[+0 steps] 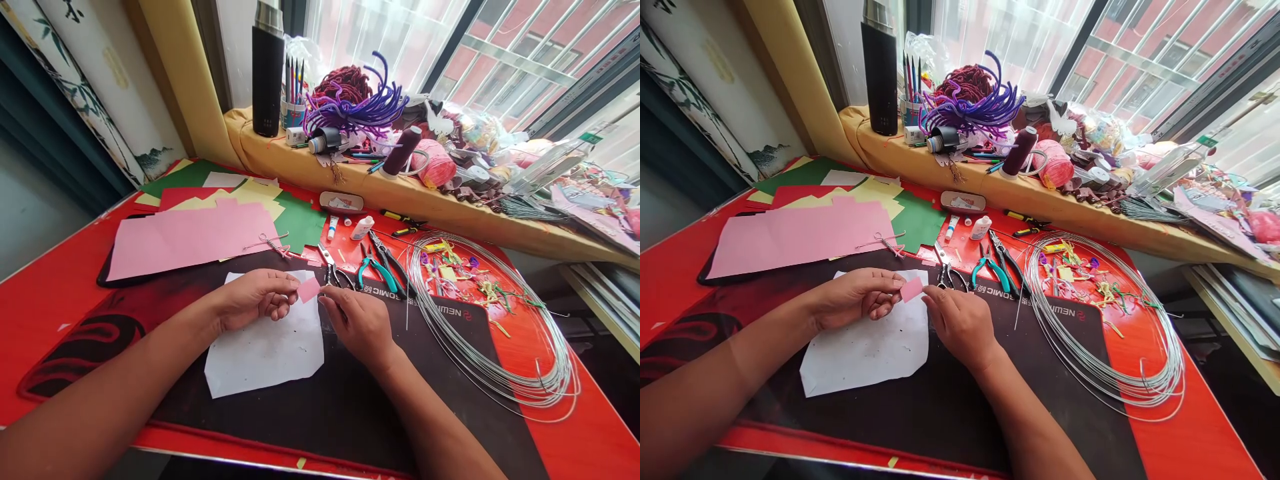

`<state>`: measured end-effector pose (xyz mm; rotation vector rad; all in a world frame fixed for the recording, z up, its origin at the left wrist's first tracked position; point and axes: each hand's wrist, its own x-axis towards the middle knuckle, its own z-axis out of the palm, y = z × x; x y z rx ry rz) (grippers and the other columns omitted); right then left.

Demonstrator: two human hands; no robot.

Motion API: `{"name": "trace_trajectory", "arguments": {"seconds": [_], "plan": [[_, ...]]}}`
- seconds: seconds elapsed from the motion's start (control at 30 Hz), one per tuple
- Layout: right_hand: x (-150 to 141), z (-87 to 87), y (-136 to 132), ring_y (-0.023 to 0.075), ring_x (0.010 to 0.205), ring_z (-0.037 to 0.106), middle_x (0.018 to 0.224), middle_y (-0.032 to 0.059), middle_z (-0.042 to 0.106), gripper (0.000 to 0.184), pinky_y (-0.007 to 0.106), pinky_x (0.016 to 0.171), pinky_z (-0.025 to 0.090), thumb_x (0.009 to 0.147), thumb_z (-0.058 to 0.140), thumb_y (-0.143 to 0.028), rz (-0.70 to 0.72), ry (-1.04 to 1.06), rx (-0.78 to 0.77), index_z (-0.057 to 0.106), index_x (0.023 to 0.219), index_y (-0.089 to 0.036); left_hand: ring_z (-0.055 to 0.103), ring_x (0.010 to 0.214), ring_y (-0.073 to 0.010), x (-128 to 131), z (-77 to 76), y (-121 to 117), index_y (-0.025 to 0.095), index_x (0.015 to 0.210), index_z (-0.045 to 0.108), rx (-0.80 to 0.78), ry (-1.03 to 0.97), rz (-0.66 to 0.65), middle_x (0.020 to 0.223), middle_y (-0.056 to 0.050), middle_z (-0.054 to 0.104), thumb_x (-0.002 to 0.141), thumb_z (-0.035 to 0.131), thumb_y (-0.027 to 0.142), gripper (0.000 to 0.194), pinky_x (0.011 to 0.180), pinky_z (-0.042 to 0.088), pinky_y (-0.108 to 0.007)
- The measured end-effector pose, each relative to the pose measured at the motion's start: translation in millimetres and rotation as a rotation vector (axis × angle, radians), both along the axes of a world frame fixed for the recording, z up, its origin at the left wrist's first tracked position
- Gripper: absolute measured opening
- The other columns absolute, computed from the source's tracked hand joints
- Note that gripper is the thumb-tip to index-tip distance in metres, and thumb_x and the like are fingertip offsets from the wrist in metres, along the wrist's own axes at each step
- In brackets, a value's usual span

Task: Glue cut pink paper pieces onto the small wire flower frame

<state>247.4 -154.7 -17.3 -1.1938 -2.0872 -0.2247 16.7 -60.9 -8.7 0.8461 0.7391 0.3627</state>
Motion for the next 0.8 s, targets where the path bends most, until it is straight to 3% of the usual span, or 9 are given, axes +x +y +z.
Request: {"name": "trace_trajectory", "arguments": {"seconds": [0.33,0.8], "plan": [[1.1,-0.5,0.6,0.0162,0.061,0.071,0.076,0.0022,0.079,0.015,0.030,0.061,0.046,0.111,0.059,-0.017,-0.011,0.004,0.000,0.073,0.106,-0.018,0.059,0.055,-0.0092,0.5,-4.0,0.0,0.013,0.084,0.071,-0.025,0.014,-0.018,0.077,-0.003,0.068,0.085,0.086,0.035,0.026,0.049,0.044,-0.020],[3.4,-1.0,-1.2,0.0180,0.071,0.080,0.089,0.0046,0.086,0.011,0.028,0.065,0.054,0.109,0.062,-0.016,-0.005,0.074,-0.025,0.072,0.109,-0.020,0.056,0.058,-0.0089,1.0,-2.6,-0.3,0.013,0.085,0.071,-0.050,0.016,0.009,0.079,-0.003,0.066,0.083,0.086,0.033,0.025,0.049,0.045,-0.019]]}}
